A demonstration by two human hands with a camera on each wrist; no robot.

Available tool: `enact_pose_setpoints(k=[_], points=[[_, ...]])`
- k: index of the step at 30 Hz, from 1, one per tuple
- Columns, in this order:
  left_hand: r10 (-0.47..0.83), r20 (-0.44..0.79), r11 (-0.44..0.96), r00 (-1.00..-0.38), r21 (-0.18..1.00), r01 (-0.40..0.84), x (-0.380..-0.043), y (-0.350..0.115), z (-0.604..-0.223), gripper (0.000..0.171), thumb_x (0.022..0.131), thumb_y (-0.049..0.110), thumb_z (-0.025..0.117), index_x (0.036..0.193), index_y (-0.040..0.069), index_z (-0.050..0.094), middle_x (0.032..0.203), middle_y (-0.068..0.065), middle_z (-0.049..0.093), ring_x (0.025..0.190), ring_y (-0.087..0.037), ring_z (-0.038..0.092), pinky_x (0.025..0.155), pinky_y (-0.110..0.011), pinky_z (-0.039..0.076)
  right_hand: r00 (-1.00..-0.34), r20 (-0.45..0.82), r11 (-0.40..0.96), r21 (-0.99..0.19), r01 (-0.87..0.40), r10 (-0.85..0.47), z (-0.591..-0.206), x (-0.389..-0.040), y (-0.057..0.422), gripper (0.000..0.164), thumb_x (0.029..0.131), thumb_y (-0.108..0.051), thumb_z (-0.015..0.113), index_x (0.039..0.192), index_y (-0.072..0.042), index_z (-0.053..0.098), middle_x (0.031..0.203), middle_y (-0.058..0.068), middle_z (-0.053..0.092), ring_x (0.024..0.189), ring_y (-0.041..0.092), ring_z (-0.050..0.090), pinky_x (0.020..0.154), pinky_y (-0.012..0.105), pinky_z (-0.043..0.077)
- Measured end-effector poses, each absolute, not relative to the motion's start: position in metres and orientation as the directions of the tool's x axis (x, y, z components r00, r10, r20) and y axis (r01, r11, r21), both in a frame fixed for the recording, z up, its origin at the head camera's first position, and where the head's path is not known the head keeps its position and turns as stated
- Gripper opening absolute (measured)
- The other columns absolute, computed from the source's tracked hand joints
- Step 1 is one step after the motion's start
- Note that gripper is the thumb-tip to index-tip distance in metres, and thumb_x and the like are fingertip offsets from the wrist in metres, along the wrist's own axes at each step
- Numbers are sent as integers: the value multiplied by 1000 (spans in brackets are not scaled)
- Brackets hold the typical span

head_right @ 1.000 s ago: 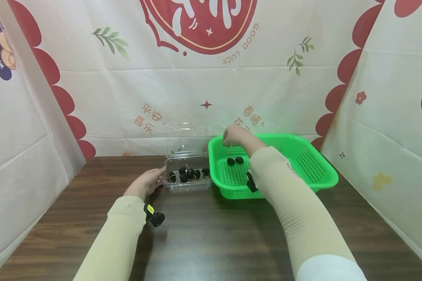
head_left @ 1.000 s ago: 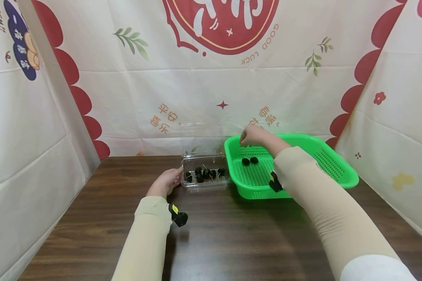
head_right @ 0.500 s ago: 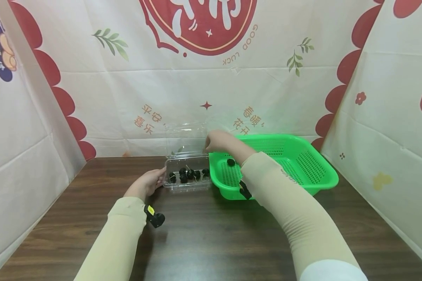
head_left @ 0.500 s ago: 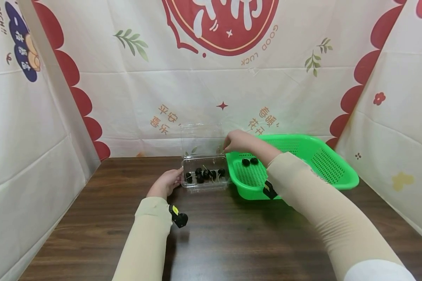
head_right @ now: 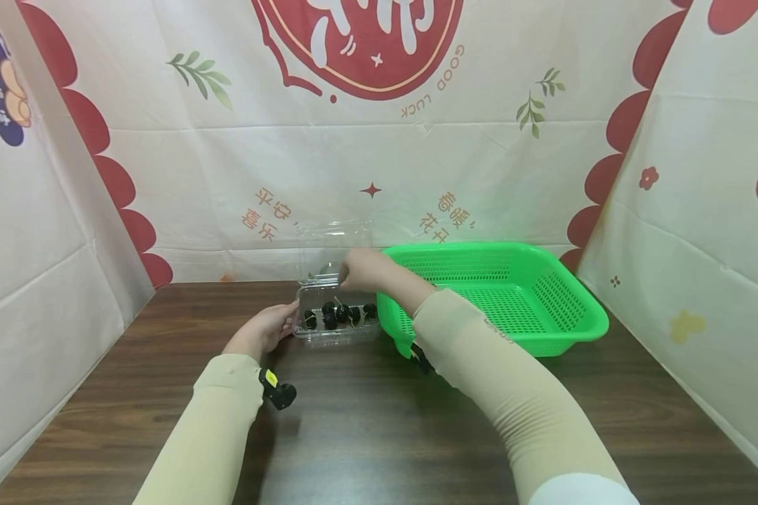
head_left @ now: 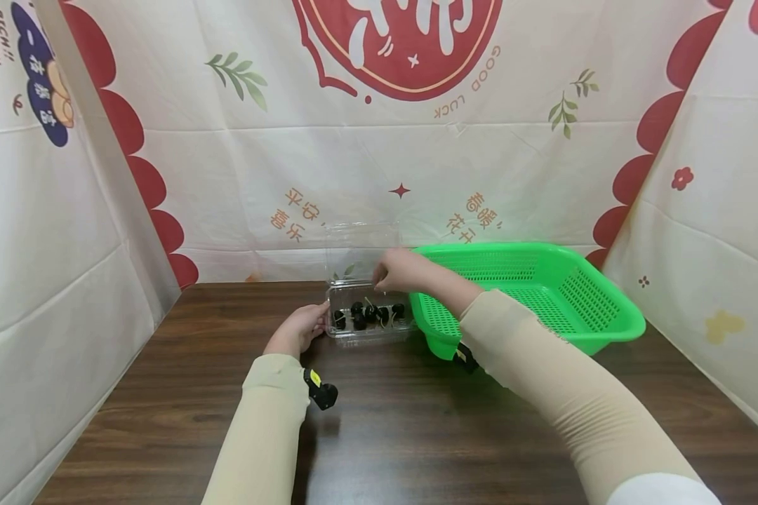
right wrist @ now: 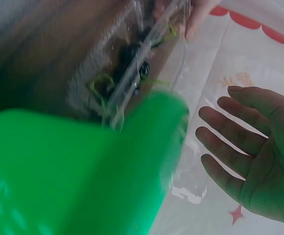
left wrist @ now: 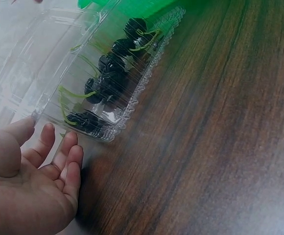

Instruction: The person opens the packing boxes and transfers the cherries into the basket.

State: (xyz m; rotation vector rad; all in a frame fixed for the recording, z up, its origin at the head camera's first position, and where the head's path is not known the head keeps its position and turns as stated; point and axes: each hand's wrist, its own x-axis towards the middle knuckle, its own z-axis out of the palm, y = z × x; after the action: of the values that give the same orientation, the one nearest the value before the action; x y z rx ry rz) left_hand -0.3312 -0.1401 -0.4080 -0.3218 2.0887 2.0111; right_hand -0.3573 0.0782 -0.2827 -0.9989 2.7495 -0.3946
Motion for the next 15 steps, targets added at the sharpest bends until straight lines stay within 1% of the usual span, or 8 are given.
enact_pose_setpoints(k=[3, 7, 11, 15], points=[[-9, -311, 41, -950, 949, -311, -332, -140, -409, 30, 107, 24, 41, 107, -3, 52, 81, -1, 48, 73, -12, 46, 83, -31, 41, -745, -81, 728, -307, -613, -662, -290, -354, 70, 21, 89, -11, 65, 107, -6, 75, 104, 4, 71, 94, 18, 67, 82, 33, 53], [-16, -318, 56, -948, 946, -319, -331, -140, -409, 32, 107, 26, 41, 112, -3, 53, 84, -2, 47, 76, -13, 46, 80, -28, 40, -744, -102, 734, -298, -611, -661, -300, -349, 61, 19, 91, -15, 66, 107, -11, 75, 104, 1, 71, 94, 15, 66, 81, 32, 53], [-20, -321, 69, -947, 944, -322, -330, -139, -408, 35, 107, 26, 41, 119, -4, 52, 87, -3, 47, 79, -14, 46, 81, -28, 40, -749, -126, 747, -289, -599, -650, -310, -345, 52, 18, 91, -18, 69, 108, -13, 74, 103, -1, 71, 94, 14, 65, 81, 32, 53], [-22, -320, 67, -947, 945, -321, -330, -139, -407, 36, 107, 26, 41, 122, -5, 52, 87, -3, 48, 81, -15, 46, 84, -28, 40, -745, -128, 746, -270, -609, -655, -320, -342, 45, 19, 91, -18, 69, 108, -12, 75, 99, -3, 71, 88, 11, 65, 80, 32, 52]])
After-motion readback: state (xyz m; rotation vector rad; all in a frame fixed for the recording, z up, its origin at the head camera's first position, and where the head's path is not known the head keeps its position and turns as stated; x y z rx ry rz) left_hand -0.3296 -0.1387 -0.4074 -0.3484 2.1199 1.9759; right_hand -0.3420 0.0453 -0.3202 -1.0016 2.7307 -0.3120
